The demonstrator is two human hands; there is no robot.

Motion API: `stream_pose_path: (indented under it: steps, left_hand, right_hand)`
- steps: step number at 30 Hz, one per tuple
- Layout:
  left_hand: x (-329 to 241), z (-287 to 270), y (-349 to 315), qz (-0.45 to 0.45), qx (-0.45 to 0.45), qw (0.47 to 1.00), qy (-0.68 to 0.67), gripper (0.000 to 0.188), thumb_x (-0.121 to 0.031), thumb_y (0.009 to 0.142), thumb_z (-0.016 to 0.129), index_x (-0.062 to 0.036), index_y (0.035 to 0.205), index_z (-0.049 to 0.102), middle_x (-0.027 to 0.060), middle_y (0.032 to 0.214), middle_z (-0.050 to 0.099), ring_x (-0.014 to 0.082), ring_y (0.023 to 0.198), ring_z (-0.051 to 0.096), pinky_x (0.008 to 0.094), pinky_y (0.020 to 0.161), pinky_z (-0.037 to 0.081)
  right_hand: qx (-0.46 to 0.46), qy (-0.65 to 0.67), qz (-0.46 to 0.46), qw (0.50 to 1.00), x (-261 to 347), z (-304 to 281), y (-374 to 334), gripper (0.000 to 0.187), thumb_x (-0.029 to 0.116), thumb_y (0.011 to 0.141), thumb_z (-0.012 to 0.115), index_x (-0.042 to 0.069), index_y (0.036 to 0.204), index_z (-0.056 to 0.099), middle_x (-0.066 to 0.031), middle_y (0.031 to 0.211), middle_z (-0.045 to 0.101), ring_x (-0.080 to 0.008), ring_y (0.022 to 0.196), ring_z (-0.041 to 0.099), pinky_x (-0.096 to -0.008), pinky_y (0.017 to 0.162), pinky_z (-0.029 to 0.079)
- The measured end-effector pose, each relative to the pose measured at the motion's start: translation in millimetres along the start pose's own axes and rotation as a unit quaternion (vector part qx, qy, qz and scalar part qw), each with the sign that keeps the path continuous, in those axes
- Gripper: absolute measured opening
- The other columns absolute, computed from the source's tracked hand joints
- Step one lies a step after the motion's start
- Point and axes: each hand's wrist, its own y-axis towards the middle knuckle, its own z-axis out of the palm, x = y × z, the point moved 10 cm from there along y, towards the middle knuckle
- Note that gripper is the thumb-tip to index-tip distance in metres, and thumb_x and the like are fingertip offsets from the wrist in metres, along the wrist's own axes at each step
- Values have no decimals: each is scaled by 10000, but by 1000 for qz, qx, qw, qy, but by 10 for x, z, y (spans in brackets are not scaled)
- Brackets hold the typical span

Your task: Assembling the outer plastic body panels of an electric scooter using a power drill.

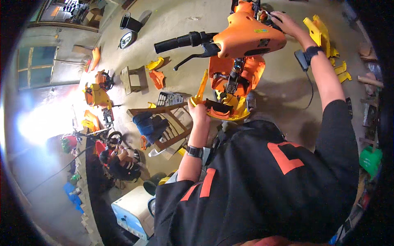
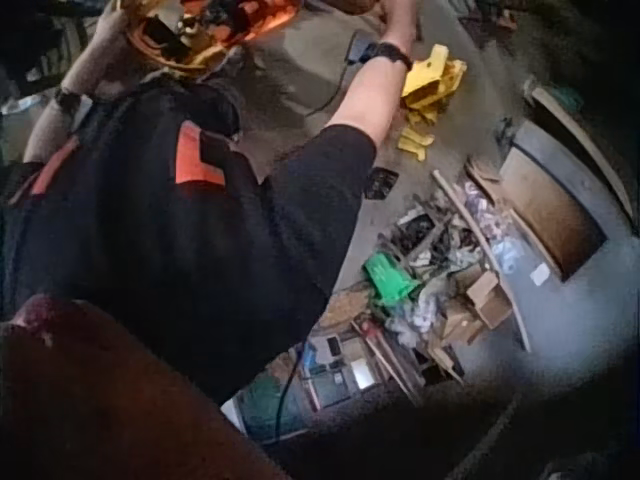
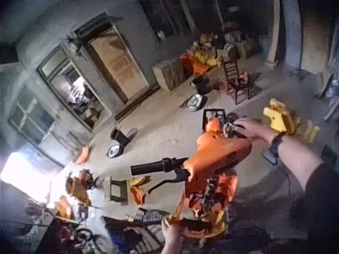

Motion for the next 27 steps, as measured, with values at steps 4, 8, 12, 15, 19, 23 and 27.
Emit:
stream_pose_path:
  steps: [4,8,12,15,19,23,27]
  left_hand:
    - [-68,92,-185,-10,27,998,-64,642,183,662,373,-64,1253,408,93,985,565,241,847,605,349,715,529]
    - [21,-24,-262,-18,18,998,-49,599,183,647,355,-66,1187,428,107,996,545,281,858,600,386,733,538]
    - [-33,-5,-324,-33,-15,995,-92,578,174,634,334,-82,1141,438,129,1017,506,341,861,594,453,726,548]
    - [7,-26,-358,-39,-15,995,-90,570,168,632,337,-84,1133,438,132,1022,497,353,868,594,476,723,551]
    - [151,-106,-272,-36,12,993,-113,571,166,634,352,-83,1141,434,122,1009,503,338,859,602,478,729,555]
    - [177,-134,-285,-37,-2,993,-112,633,176,635,357,-91,1206,416,109,980,511,311,806,605,456,697,550]
    - [141,-203,-130,14,-6,998,-69,426,151,651,349,-60,1008,444,123,928,490,313,758,571,457,657,549]
  right_hand:
    - [110,55,-33,992,-73,412,180,546,467,949,450,106,1358,438,-194,1318,507,-381,1231,455,-428,1028,368]
    - [144,74,-17,987,-177,580,255,592,523,936,429,75,1322,450,-215,1236,555,-393,1155,510,-438,976,408]
    - [104,67,-18,992,-233,583,171,556,512,936,427,39,1218,498,-240,1137,586,-420,1067,540,-467,920,425]
    - [57,46,-7,997,-278,487,9,548,517,932,424,23,1148,518,-256,1057,602,-440,1006,551,-487,881,434]
    - [94,13,81,992,-343,394,-205,548,520,936,407,29,1154,518,-256,1041,611,-454,988,559,-502,858,443]
    - [113,-39,151,981,-488,268,-569,543,510,937,407,28,1161,520,-284,1033,608,-468,987,561,-511,858,445]
    - [135,-63,231,961,-358,57,-862,642,547,930,354,-17,1196,509,-318,1097,587,-451,1060,555,-502,924,429]
